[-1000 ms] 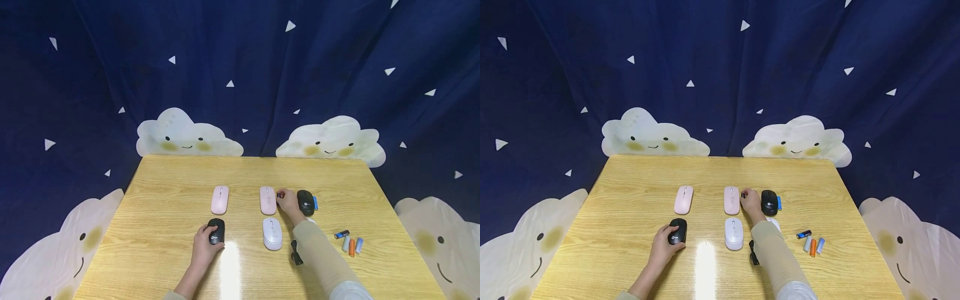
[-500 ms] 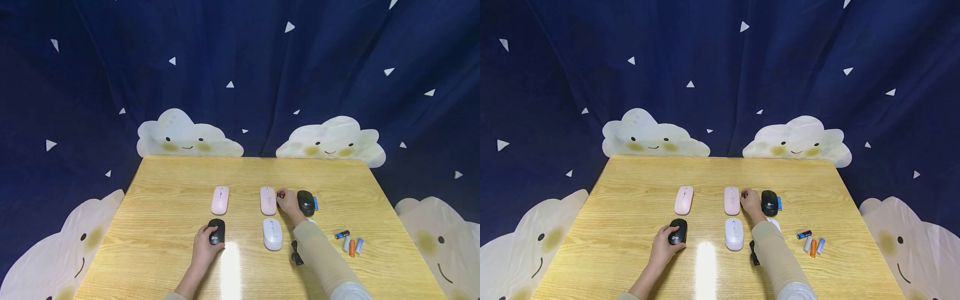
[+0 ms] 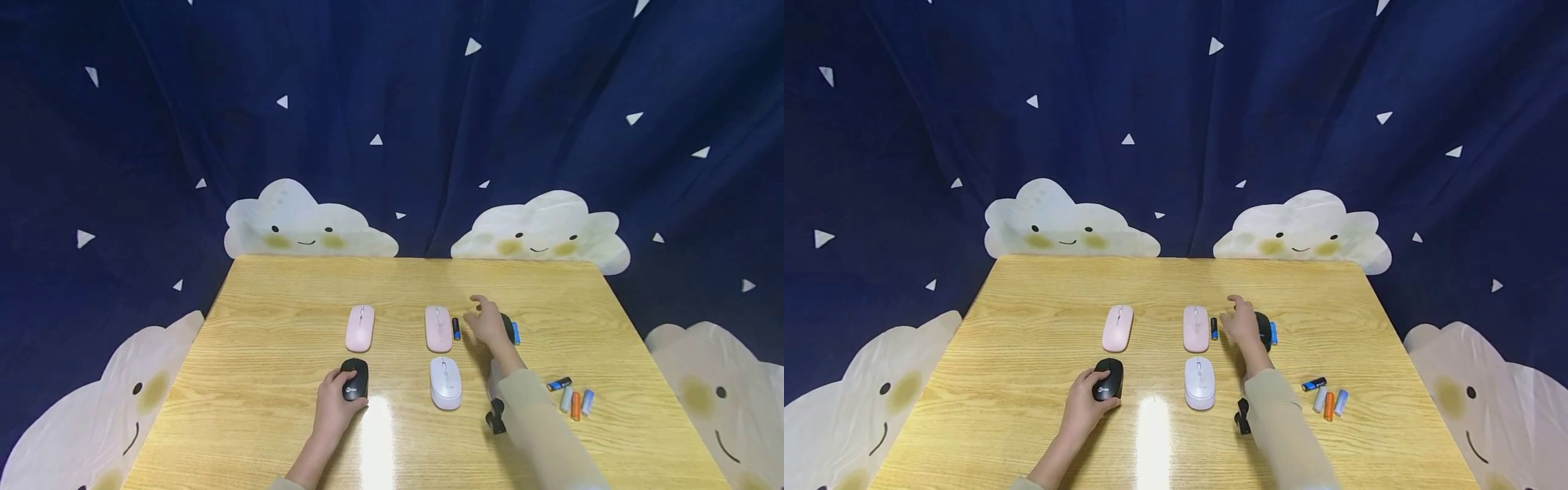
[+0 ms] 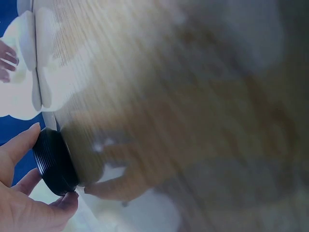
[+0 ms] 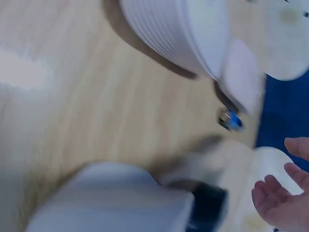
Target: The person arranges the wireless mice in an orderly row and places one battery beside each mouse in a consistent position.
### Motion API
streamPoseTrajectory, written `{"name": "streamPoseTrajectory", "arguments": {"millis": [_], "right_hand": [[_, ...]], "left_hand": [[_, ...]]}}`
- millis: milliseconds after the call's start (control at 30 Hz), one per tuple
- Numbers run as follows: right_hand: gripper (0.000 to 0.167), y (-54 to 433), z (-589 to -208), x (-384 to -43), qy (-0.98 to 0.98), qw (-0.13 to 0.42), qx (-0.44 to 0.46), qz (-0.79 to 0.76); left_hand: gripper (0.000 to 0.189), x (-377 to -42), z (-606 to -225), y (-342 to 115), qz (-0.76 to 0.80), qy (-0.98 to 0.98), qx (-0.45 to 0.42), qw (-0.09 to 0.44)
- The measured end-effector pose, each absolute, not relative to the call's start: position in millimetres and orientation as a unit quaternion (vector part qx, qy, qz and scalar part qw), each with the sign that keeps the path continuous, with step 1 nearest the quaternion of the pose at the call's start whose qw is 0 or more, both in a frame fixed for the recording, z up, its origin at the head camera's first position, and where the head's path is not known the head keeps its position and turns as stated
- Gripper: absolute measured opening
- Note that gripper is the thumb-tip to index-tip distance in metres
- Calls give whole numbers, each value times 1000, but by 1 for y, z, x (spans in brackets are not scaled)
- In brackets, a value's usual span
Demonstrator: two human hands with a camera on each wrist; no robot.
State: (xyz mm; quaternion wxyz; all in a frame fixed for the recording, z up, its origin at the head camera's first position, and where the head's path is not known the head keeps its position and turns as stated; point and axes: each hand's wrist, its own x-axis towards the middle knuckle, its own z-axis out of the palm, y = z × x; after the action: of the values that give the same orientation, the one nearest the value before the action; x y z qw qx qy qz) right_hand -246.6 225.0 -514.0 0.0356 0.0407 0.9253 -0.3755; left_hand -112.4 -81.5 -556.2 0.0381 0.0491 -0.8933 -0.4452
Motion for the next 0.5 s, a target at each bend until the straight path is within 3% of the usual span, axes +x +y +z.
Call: {"name": "streamPoseTrajectory", "arguments": {"millis": [200,500], "right_hand": [[58,255,-490,-230,925,-10,70,-374],[64,304,-477,-191,915,-53,190,-352]], "left_hand": [[52,-112,-557,-80,-447,-893,52,32],[52,-112,-557,-81,-440,-896,50,35]]}}
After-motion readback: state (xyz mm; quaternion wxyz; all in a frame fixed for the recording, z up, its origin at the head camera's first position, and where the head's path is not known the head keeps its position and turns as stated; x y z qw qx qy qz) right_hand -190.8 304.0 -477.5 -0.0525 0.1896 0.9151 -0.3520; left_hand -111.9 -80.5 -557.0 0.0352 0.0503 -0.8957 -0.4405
